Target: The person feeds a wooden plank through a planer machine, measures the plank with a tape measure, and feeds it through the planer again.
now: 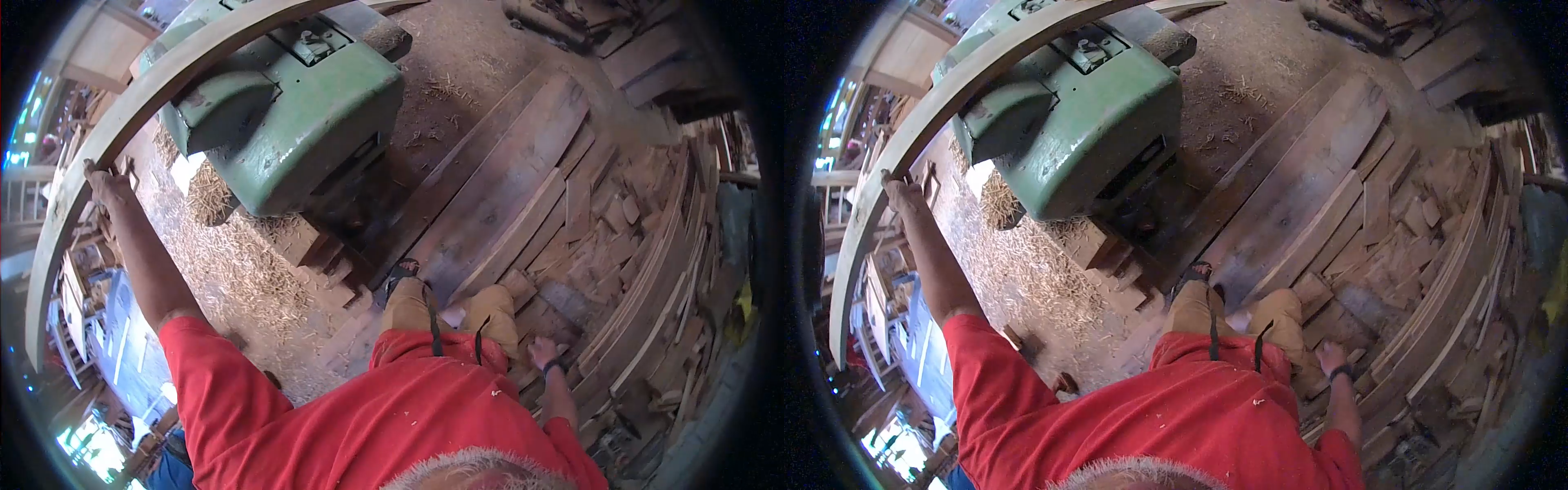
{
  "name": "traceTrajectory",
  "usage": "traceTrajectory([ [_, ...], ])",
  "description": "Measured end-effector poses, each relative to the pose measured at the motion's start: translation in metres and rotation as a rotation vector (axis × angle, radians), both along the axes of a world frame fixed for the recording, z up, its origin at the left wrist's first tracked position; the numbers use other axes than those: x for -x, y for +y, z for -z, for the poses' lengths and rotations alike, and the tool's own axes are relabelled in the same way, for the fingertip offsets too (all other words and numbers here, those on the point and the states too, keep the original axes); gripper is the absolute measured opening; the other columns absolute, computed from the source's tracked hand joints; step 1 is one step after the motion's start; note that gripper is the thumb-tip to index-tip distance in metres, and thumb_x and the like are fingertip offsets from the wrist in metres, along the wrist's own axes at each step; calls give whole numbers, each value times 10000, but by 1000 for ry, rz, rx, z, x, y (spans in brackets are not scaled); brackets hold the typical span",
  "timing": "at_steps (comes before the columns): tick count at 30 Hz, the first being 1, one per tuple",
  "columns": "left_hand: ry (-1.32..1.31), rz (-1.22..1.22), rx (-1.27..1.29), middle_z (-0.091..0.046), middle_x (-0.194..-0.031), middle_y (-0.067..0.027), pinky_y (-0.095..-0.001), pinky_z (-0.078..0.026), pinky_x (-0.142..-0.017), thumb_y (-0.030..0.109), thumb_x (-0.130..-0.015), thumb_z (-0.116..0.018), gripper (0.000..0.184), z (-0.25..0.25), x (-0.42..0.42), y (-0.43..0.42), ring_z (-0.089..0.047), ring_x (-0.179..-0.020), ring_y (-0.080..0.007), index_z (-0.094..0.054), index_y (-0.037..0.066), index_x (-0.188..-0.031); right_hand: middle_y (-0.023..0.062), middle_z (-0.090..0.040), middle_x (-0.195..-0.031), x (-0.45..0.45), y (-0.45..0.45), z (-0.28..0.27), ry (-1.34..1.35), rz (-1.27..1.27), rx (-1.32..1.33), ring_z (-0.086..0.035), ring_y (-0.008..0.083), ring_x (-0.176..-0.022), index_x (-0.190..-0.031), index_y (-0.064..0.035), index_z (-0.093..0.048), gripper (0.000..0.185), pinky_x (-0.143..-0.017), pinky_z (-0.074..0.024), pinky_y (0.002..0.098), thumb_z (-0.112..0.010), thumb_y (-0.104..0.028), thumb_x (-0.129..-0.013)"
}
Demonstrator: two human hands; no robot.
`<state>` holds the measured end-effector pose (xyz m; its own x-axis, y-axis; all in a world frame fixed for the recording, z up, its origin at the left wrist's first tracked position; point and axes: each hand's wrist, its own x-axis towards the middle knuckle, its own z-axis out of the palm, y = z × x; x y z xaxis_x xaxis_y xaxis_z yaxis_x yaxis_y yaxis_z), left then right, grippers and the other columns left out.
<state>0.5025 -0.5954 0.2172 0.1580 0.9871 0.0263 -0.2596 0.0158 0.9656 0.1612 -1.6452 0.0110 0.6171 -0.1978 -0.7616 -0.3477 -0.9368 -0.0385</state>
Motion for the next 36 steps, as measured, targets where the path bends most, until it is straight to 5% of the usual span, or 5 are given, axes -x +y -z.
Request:
traceTrajectory([
  [9, 78, -66, 80, -616, -883, -97, -260, -368, -382, 404, -878, -675, 484, -8, -2, -15, -580, -626, -155, -588, 0, -1130, 127, -702, -963, -78, -95, 12, -73, 430, -146, -685, 195, -744, -1129, 32, -654, 374, -577, -533, 331, -687, -261, -900],
  [12, 384, -296, 149, -571, -1215, -252, -422, -574, -827, 306, -778, -795, 707, -30, -28, -70, -634, -1006, -346, -462, -150, -1204, 139, -703, -965, -156, -109, 48, -323, -38, -256, -691, 214, -754, -1158, 29, -641, 396, -679, -550, 329, -681, -281, -916],
  [16, 1148, -664, -601, -428, -1347, -386, -516, -372, -1079, 524, -799, -636, 938, 19, -67, -86, -415, -1305, -472, -355, -145, -1393, 118, -692, -957, -235, -82, 41, -158, 709, -551, -674, 180, -751, -1219, 23, -598, 381, -623, -522, 300, -671, -204, -922],
  [24, 1615, 244, -1118, -268, -1595, -120, -669, -103, -1142, 804, -817, -464, 916, 31, -197, -279, -176, -1491, -336, -359, 211, -1508, 75, -673, -1000, -391, -191, 48, -223, 359, -488, -641, 140, -841, -1218, 22, -588, 358, -666, -517, 291, -676, -146, -914],
  [36, 1439, -322, -748, -485, -1471, -80, -730, -58, -1096, 621, -917, -503, 542, 64, -275, -274, -312, -1442, -316, -666, 192, -1206, 155, -658, -1197, -814, -16, -11, -610, 189, -764, -627, 195, -1102, -1308, 87, -529, 468, -943, -498, 313, -640, -191, -949],
])
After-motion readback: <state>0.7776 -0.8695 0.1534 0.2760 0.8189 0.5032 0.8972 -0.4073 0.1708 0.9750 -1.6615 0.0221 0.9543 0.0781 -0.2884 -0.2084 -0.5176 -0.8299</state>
